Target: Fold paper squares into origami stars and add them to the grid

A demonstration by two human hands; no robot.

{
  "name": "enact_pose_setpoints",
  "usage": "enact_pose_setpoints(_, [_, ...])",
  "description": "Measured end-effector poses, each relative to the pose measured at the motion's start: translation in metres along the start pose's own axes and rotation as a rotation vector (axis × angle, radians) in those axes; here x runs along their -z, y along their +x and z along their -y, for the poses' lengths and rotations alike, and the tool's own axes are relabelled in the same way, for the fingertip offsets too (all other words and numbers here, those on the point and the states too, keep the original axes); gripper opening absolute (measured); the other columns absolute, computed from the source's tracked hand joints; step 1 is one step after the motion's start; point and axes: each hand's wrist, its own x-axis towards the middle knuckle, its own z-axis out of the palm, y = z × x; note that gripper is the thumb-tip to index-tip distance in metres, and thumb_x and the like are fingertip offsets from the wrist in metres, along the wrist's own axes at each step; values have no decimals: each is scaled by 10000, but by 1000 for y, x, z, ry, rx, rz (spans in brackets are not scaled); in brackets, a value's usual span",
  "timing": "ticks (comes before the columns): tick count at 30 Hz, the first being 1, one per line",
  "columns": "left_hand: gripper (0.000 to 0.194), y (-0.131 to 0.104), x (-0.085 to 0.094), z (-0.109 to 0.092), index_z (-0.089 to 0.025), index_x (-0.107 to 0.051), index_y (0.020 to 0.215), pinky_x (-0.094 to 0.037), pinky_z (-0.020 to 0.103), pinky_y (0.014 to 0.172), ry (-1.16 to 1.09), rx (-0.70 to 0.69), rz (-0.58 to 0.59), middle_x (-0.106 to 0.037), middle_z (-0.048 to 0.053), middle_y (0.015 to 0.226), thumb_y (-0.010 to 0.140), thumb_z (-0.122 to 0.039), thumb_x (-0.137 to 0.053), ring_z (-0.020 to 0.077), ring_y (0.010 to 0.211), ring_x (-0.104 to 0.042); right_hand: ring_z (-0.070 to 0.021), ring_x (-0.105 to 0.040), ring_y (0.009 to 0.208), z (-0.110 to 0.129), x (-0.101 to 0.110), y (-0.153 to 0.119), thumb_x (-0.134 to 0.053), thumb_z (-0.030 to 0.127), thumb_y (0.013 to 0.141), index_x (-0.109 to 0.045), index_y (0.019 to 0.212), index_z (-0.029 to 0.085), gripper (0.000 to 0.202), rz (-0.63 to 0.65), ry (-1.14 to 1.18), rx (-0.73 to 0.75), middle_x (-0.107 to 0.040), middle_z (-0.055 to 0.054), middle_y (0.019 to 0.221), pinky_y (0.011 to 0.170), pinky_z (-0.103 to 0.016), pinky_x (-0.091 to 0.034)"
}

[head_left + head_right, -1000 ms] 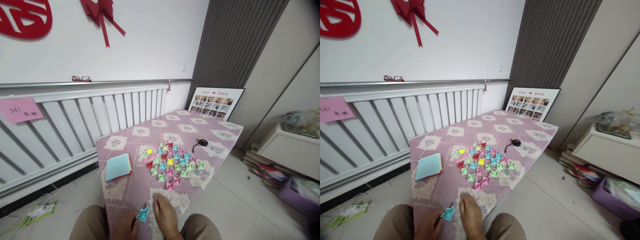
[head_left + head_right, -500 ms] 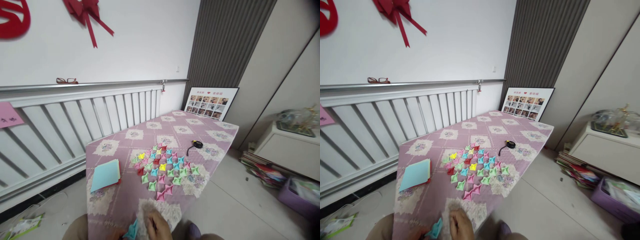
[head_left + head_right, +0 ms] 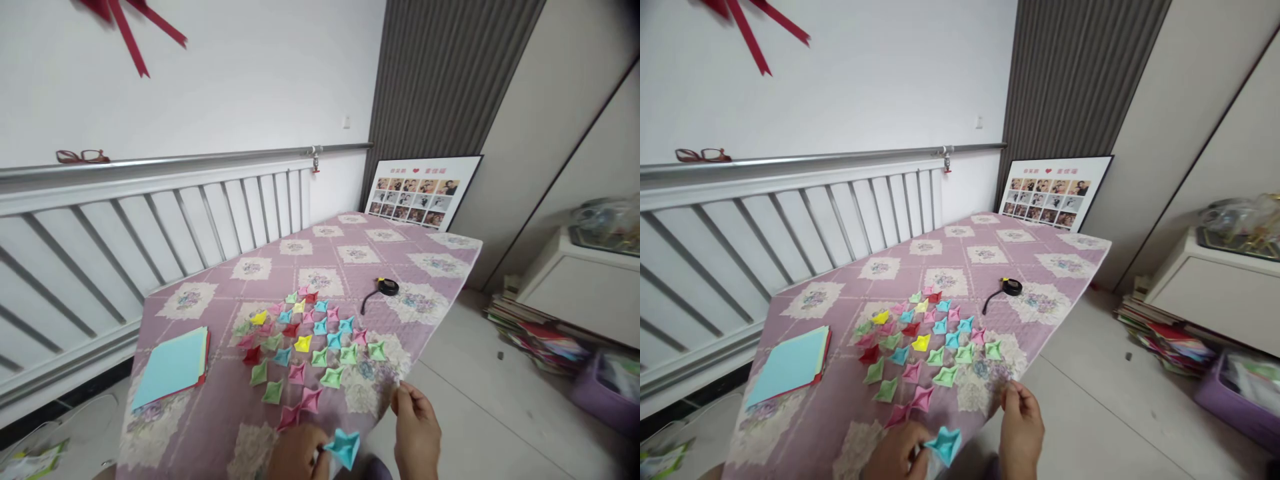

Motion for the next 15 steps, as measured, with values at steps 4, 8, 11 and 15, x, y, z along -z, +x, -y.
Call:
enact_pose_setpoints(4, [162, 47, -4, -38, -221, -636, 797, -390, 343, 797, 80, -86, -38, -635, 44, 872, 777, -153, -490, 214, 864, -551, -115, -552, 607, 7, -2, 10, -674, 457, 666, -620, 885, 172, 364, -21, 129, -57, -594, 35, 681, 604, -250, -483])
enact_pose_setpoints(8, [112, 78, -5, -63, -225, -629, 791, -334, 381, 831, 193, -50, -76, -600, 33, 917, 805, -199, -521, 227, 916, -506, -91, -551, 598, 14, -3, 15, -691, 434, 674, -610, 902, 184, 348, -22, 233, -94, -594, 40, 720, 606, -229, -495])
enact_pose_setpoints(11, [101, 92, -9, -73, -230, -636, 788, -304, 399, 835, 249, -31, -107, -584, 31, 918, 821, -222, -541, 230, 925, -494, -83, -550, 591, 17, -4, 15, -686, 421, 693, -605, 896, 193, 316, -10, 277, -114, -586, 49, 713, 597, -212, -493])
enact_pose_setpoints(15, [98, 106, -19, -79, -229, -658, 812, -283, 408, 857, 274, -4, -110, -567, 43, 926, 822, -238, -561, 239, 952, -479, -89, -560, 590, 20, -3, 13, -682, 407, 703, -600, 904, 195, 303, 10, 303, -138, -592, 49, 703, 588, -213, -496])
